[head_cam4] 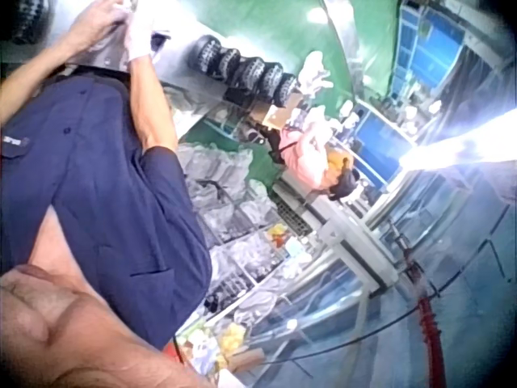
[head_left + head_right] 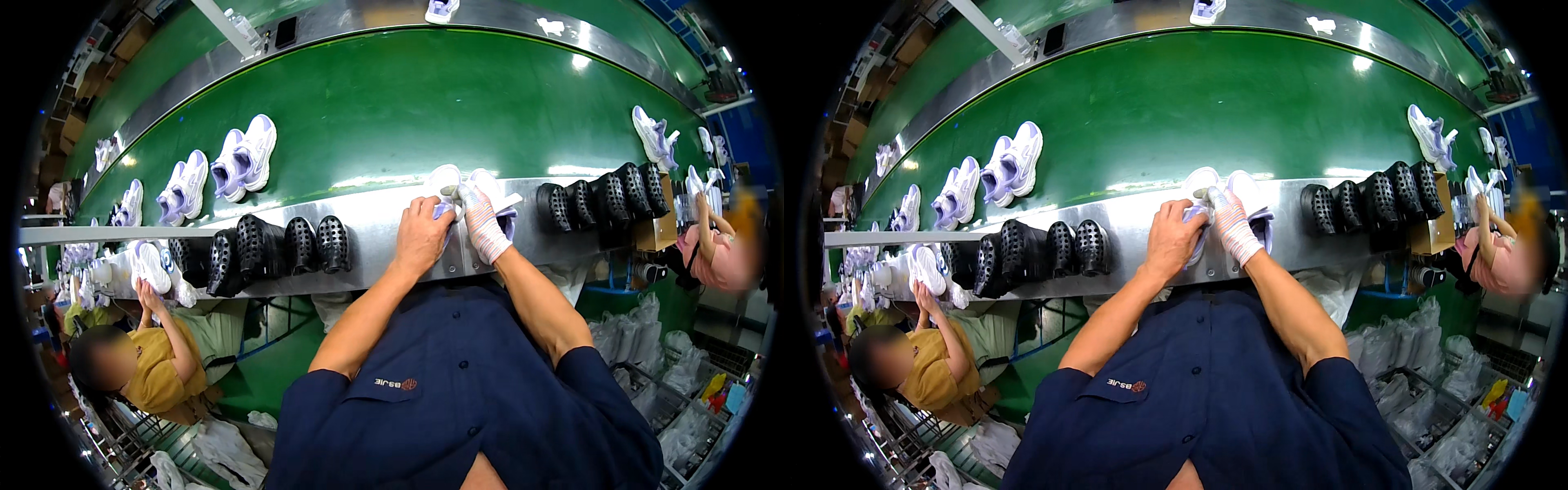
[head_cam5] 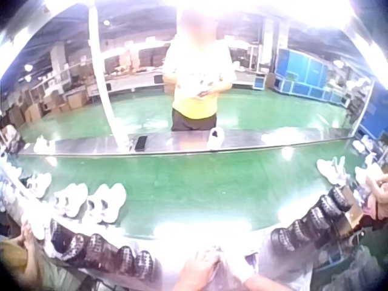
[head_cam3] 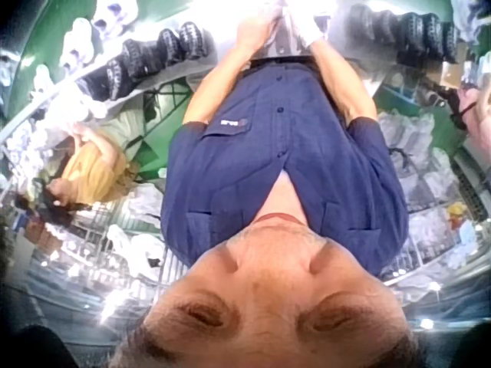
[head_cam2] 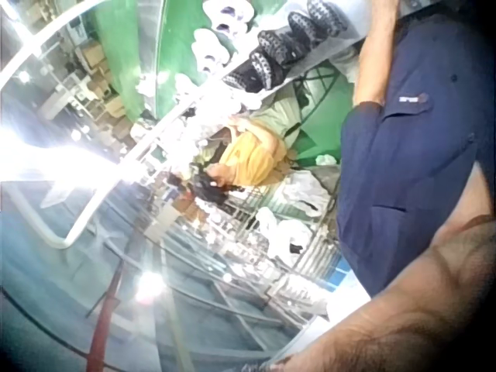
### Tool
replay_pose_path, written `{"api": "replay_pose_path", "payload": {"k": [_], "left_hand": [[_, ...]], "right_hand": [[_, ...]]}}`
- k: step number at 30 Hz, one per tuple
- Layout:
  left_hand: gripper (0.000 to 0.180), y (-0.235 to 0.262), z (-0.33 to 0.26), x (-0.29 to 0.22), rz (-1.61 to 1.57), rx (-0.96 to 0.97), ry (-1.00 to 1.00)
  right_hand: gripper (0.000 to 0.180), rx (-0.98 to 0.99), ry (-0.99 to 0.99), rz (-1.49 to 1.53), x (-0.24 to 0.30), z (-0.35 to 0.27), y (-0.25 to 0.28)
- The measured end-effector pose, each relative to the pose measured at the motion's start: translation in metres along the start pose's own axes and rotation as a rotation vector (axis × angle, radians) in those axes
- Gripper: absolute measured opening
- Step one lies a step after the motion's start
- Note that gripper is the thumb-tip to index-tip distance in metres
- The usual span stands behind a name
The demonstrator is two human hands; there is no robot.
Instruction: The person picks up shoes from an assembly line one at a time, turns them over to look at the soles, and places them back onto the conveyor belt.
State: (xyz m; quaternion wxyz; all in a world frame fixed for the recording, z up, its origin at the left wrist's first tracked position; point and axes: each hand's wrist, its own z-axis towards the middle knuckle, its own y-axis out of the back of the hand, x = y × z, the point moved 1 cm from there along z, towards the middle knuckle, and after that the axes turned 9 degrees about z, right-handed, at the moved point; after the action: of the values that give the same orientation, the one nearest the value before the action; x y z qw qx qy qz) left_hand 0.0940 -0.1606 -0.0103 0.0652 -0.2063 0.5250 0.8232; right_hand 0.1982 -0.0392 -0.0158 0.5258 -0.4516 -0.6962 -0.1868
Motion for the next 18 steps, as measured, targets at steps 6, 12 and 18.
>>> {"api": "replay_pose_path", "payload": {"k": [6, 12, 18], "left_hand": [[0.02, 0.002, -0.006, 0.016, 0.234, 0.212, -0.368], [0.027, 0.004, -0.011, 0.011, 0.107, 0.162, -0.236], [0.035, 0.033, -0.067, 0.015, -0.115, 0.039, 0.35]], "right_hand": [[0.036, -0.149, -0.057, -0.065, -0.006, 0.004, 0.013], [0.041, 0.101, -0.013, -0.097, 0.009, 0.011, 0.006], [0.026, -0.345, 0.471, -0.578, 0.065, -0.054, 0.065]]}}
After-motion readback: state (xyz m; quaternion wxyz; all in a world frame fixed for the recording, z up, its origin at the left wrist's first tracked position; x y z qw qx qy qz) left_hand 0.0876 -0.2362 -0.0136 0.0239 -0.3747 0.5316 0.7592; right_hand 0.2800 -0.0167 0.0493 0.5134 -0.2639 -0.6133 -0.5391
